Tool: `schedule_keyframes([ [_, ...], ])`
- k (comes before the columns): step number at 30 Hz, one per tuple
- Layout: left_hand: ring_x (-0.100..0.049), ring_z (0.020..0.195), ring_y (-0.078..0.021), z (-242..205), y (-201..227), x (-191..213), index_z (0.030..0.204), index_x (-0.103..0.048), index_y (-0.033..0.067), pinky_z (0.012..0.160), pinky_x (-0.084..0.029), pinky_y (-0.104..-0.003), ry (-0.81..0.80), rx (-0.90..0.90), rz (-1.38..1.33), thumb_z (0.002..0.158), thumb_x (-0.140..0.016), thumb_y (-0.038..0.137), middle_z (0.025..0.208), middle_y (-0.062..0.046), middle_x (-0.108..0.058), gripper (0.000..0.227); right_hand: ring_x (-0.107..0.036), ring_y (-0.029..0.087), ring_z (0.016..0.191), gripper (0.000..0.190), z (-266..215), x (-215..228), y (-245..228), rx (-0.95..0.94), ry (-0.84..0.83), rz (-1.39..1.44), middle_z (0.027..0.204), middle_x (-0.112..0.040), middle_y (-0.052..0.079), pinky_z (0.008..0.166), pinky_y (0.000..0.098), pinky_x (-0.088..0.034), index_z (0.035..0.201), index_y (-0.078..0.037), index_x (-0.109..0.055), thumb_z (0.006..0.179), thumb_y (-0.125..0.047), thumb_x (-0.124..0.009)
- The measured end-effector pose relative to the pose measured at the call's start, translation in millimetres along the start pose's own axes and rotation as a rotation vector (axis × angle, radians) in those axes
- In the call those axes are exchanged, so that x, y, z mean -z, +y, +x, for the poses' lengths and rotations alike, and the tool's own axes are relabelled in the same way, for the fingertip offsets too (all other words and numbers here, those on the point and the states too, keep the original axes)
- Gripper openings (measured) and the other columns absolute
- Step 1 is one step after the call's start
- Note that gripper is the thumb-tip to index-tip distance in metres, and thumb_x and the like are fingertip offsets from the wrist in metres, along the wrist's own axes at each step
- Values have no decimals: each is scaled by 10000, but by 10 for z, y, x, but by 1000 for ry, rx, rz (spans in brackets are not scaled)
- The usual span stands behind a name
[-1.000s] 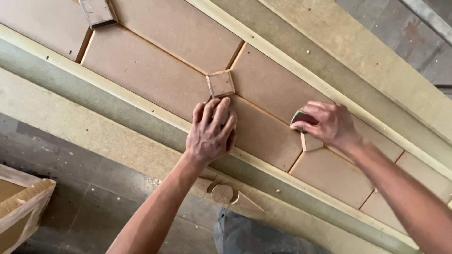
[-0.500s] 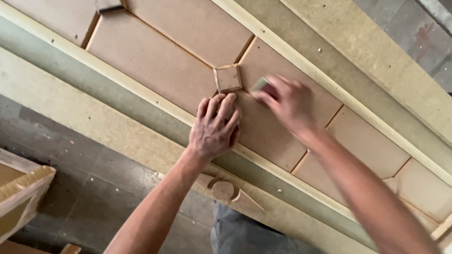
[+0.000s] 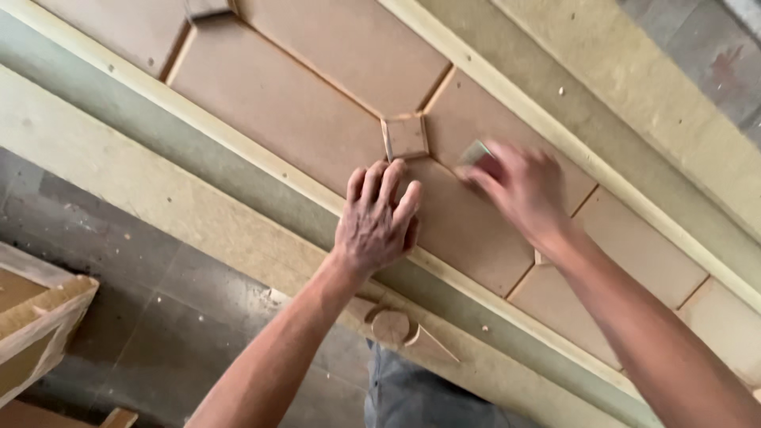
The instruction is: The person moves a wooden frame and then uses a sanding block to smooth the surface of a large wooden panel with a geometric pattern. The person sands the flat surfaces and the edges of the panel's raised sections.
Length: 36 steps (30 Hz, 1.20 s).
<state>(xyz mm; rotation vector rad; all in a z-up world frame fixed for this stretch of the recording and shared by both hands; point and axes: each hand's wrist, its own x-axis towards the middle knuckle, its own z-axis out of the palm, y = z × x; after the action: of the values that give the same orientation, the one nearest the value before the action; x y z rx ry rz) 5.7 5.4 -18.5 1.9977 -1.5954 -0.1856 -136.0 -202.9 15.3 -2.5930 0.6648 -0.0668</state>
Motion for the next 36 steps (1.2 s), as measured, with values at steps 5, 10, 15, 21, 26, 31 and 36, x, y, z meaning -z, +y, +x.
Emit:
schedule_keyframes([
  [5,-503,1257,-422,-46,28,-105,1312,-514,92,1057,-388,-593,-14,-65,29,866,-647,267,1361,-242,-515,497,-722,283,750,349,-465,132,141,-96,4,-52,877,-737,99,659,390,-556,936,-82,-703,882,-395,-846],
  [10,-508,1244,-422,-36,4,-98,1305,-511,72,1049,-391,-586,-62,-50,40,873,-656,285,1350,-243,-525,503,-714,295,754,350,142,-201,-130,-63,75,4,897,-736,95,655,418,-543,968,-74,-706,897,-377,-864],
  [15,-497,1219,-419,90,-6,8,1270,-524,67,1035,-388,-585,-14,-26,2,828,-670,294,1326,-233,-517,518,-672,329,682,341,-86,37,-168,-123,62,-147,800,-714,104,617,447,-528,963,-73,-724,862,-364,-871],
  [21,-495,1247,-401,15,58,-6,1291,-528,68,1058,-392,-564,-51,-37,6,839,-680,264,1344,-226,-513,515,-688,284,894,282,-890,53,40,-84,174,-155,1012,-701,118,786,409,-567,1038,-22,-707,924,-253,-821],
  [26,-507,1236,-401,21,12,1,1290,-529,69,1057,-393,-561,-30,-17,2,820,-670,227,1336,-232,-519,515,-646,293,1249,366,-1057,-309,-212,34,200,-166,1279,-673,109,1071,410,-554,1274,0,-712,920,74,-657],
  [31,-499,1288,-382,0,40,-64,1316,-528,88,1093,-374,-552,13,-11,2,891,-653,216,1369,-213,-528,461,-582,299,1371,437,-1103,-268,-286,50,238,-16,1422,-618,118,1177,442,-477,1356,-3,-644,935,105,-605],
  [36,-465,1330,-373,-71,24,-97,1376,-521,114,1133,-327,-556,172,-28,120,957,-619,209,1454,-209,-496,441,-503,347,1437,529,-571,-602,-508,103,184,177,1483,-556,165,1232,458,-414,1395,21,-600,898,166,-492],
])
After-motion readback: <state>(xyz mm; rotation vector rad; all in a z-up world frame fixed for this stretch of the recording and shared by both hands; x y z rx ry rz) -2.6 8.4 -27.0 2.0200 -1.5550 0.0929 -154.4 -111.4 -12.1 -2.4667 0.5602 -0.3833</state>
